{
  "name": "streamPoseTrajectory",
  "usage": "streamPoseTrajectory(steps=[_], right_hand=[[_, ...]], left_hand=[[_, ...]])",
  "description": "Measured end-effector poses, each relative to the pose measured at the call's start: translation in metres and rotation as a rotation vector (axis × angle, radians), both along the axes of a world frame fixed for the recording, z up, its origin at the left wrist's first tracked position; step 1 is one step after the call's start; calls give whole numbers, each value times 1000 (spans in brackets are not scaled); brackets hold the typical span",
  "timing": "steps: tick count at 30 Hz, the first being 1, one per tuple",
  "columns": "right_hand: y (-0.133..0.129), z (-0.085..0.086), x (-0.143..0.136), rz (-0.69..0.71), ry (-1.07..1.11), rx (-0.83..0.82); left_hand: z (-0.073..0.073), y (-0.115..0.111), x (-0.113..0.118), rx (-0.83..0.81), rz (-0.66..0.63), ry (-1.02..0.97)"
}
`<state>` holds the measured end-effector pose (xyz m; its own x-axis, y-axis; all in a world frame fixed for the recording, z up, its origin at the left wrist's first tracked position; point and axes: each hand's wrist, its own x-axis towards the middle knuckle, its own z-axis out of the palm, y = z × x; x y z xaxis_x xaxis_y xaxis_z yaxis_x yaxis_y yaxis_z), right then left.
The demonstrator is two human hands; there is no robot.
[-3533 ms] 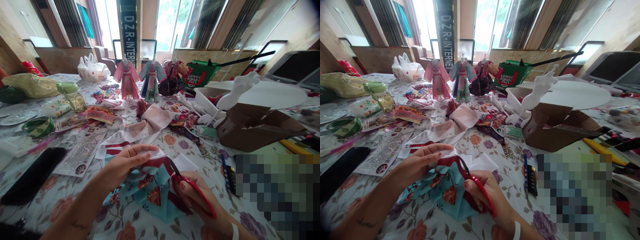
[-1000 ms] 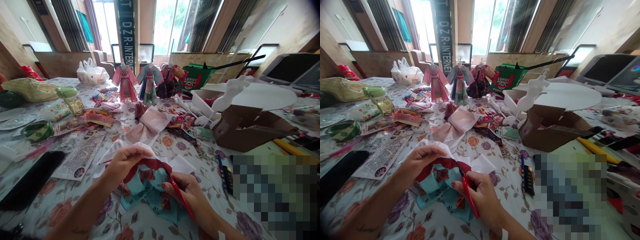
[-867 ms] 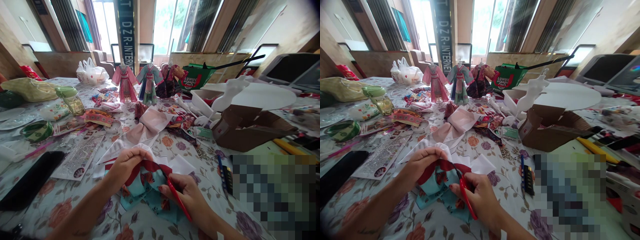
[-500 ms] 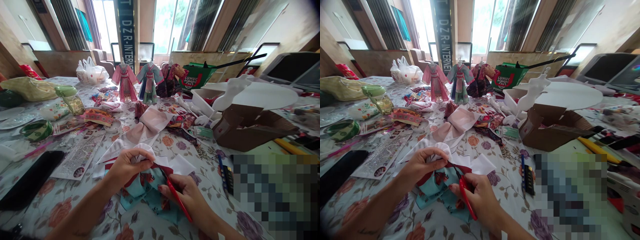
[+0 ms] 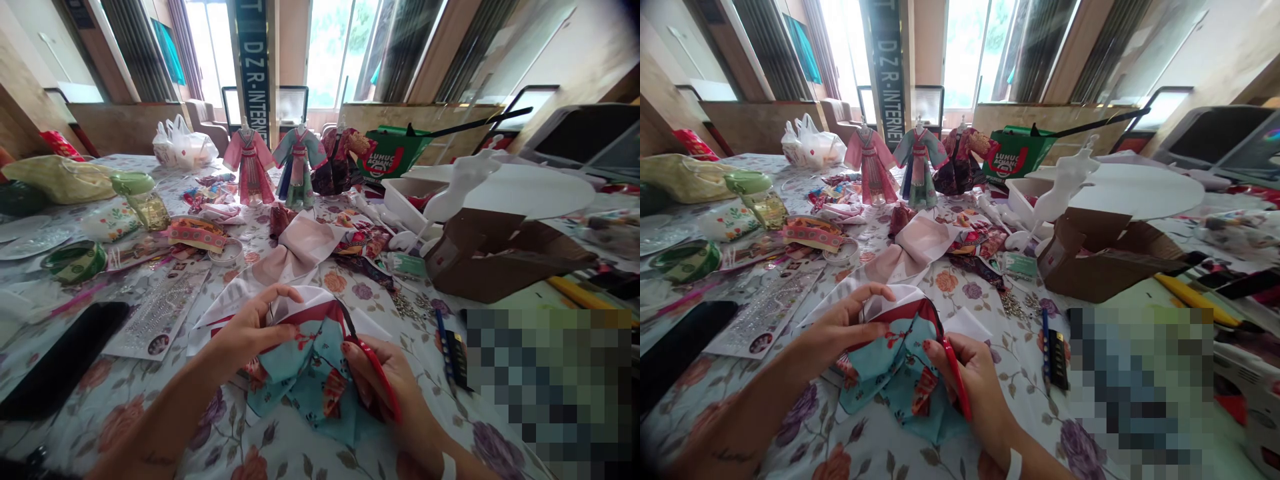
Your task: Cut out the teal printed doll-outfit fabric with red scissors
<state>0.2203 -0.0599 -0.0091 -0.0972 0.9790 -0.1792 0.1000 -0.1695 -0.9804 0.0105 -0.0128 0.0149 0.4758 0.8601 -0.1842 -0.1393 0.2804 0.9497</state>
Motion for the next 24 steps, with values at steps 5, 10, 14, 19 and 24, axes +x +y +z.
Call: streamPoseTrajectory(steps=[5, 10, 14, 19, 24], right_hand=[[0, 1, -2, 44, -16, 1], [0, 2, -3, 88, -65, 63], [0, 2, -2, 90, -102, 88], [-1, 2, -3, 103, -113, 85], [-2, -4, -4, 185, -61, 17]], left_hand=[[-2, 1, -2, -58, 35, -139], [-1, 1, -6, -194, -56, -238], [-1, 1, -10, -183, -81, -243], [0, 3, -9, -156, -58, -184], [1, 2, -3, -98, 30, -211]])
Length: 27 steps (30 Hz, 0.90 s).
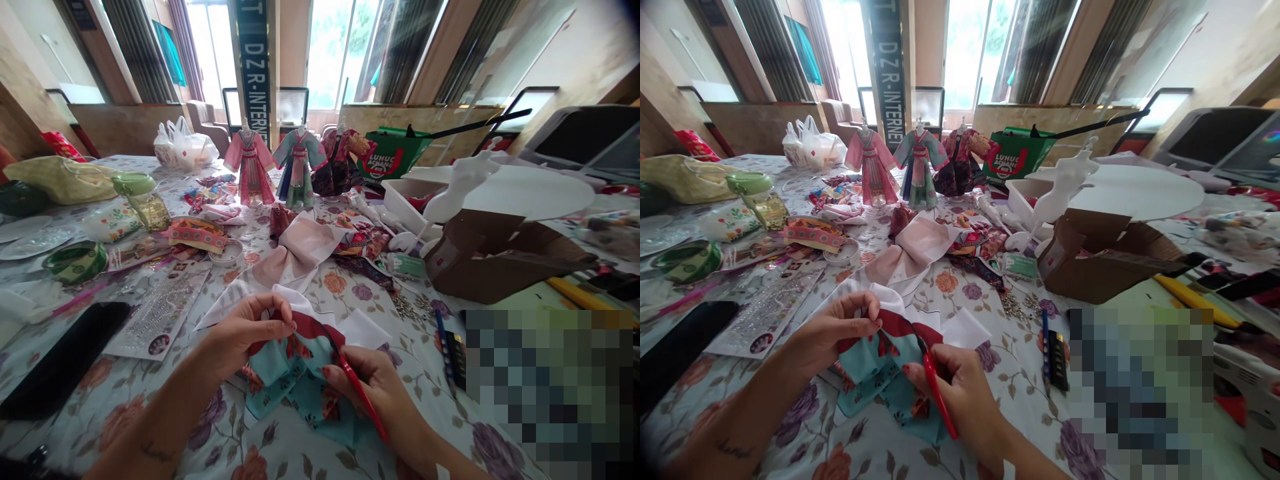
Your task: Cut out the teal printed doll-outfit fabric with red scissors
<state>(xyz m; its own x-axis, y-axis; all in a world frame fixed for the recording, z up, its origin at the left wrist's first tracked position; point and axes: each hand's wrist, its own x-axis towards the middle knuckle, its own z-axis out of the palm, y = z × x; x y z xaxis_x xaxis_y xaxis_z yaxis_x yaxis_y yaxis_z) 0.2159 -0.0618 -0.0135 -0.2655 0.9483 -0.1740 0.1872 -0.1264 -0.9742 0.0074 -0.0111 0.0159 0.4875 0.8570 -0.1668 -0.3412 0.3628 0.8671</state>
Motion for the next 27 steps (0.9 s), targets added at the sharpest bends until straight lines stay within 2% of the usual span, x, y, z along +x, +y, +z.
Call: streamPoseTrajectory(steps=[4, 13, 16, 21, 27], right_hand=[[-2, -2, -1, 59, 39, -47], [-2, -3, -1, 70, 5, -24], [-2, -2, -1, 69, 2, -38], [-3, 2, -2, 75, -15, -26], [-2, 2, -3, 69, 20, -57]], left_hand=[[0, -1, 3, 19, 58, -21], [-3, -3, 5, 24, 56, 108], [0, -4, 7, 103, 99, 198], [3, -4, 13, 279, 241, 284], [-1, -4, 13, 282, 238, 275]])
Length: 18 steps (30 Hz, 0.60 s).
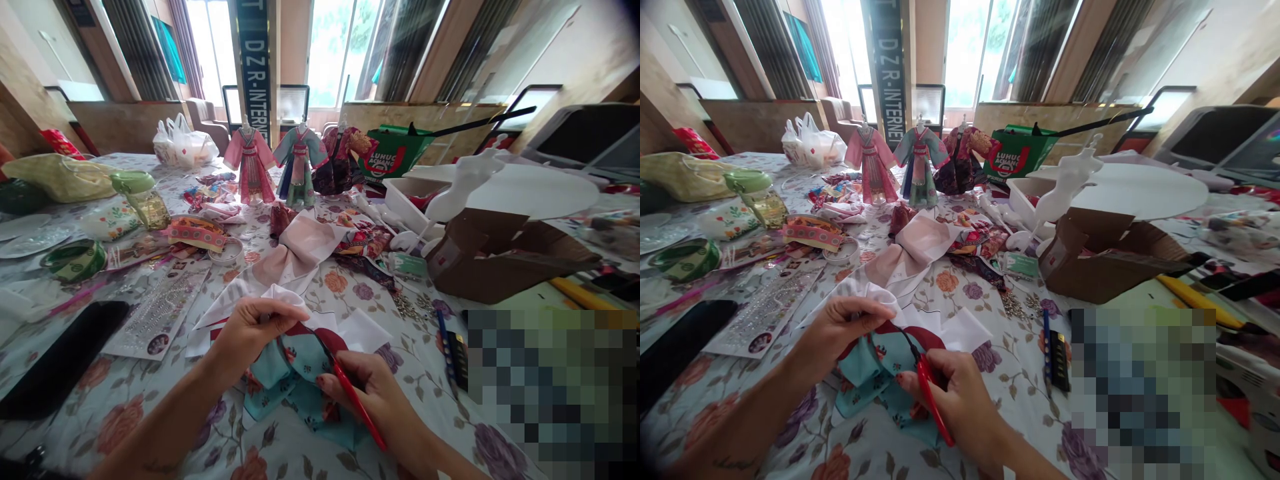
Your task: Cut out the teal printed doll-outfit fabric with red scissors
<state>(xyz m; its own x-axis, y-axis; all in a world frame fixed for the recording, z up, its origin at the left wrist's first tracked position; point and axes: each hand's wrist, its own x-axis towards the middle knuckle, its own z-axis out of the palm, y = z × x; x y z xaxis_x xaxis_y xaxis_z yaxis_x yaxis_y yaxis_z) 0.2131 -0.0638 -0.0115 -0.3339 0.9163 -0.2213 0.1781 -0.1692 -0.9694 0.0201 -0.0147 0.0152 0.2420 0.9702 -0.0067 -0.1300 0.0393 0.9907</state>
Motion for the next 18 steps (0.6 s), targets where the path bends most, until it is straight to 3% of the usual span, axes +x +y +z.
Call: streamPoseTrajectory(steps=[6, 12, 18], right_hand=[[0, -1, 1, -10, 47, -35], [2, 2, 0, 21, 116, -128], [4, 8, -1, 44, 130, -145]], left_hand=[[3, -1, 0, -20, -6, 39], [5, -5, 1, 171, 56, 294], [5, -7, 3, 261, 91, 379]])
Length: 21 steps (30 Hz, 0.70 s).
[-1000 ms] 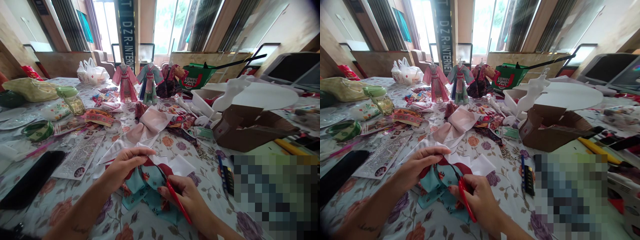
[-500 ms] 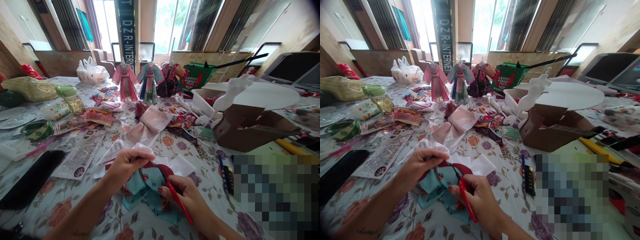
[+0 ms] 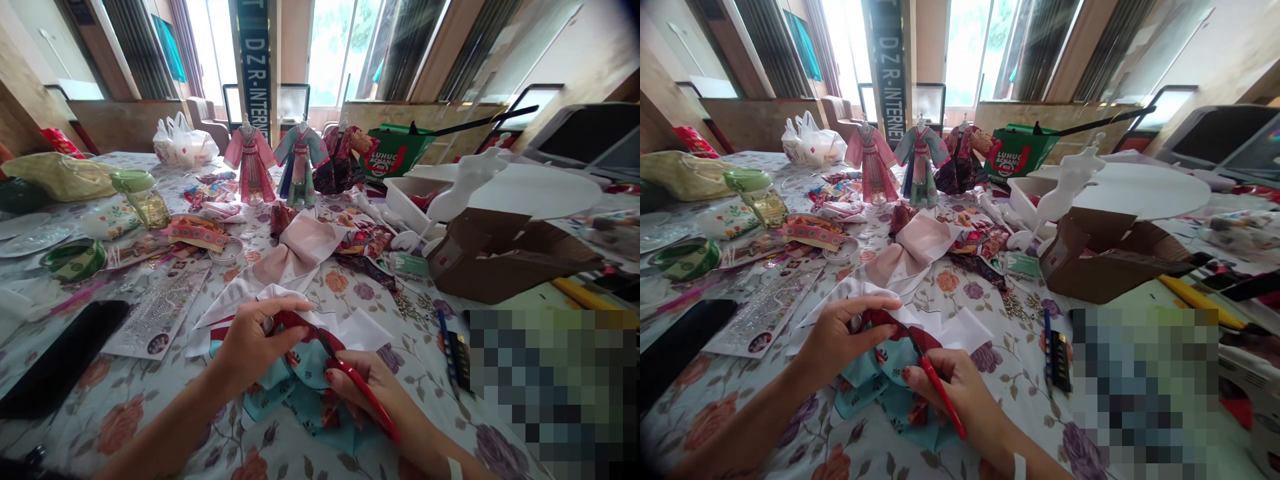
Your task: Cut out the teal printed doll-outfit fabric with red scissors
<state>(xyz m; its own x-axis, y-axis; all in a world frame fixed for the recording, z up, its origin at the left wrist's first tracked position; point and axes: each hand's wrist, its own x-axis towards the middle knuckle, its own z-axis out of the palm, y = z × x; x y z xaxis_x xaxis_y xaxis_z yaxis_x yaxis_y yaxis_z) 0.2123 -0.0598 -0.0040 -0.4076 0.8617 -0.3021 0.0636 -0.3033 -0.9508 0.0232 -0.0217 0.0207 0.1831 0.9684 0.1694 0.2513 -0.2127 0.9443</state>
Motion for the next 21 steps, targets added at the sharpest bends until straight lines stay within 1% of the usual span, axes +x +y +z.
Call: streamPoseTrajectory(steps=[4, 10, 16, 21], right_hand=[[1, 1, 1, 28, -3, 30], [-1, -2, 2, 57, 14, 35], [-6, 7, -1, -42, -29, 5], [-7, 7, -1, -60, -6, -24]], left_hand=[[-1, -1, 1, -1, -26, 13], [-5, -2, 2, -16, -69, -30], [-4, -2, 2, -69, -89, -45], [-2, -1, 1, -136, -121, -133]])
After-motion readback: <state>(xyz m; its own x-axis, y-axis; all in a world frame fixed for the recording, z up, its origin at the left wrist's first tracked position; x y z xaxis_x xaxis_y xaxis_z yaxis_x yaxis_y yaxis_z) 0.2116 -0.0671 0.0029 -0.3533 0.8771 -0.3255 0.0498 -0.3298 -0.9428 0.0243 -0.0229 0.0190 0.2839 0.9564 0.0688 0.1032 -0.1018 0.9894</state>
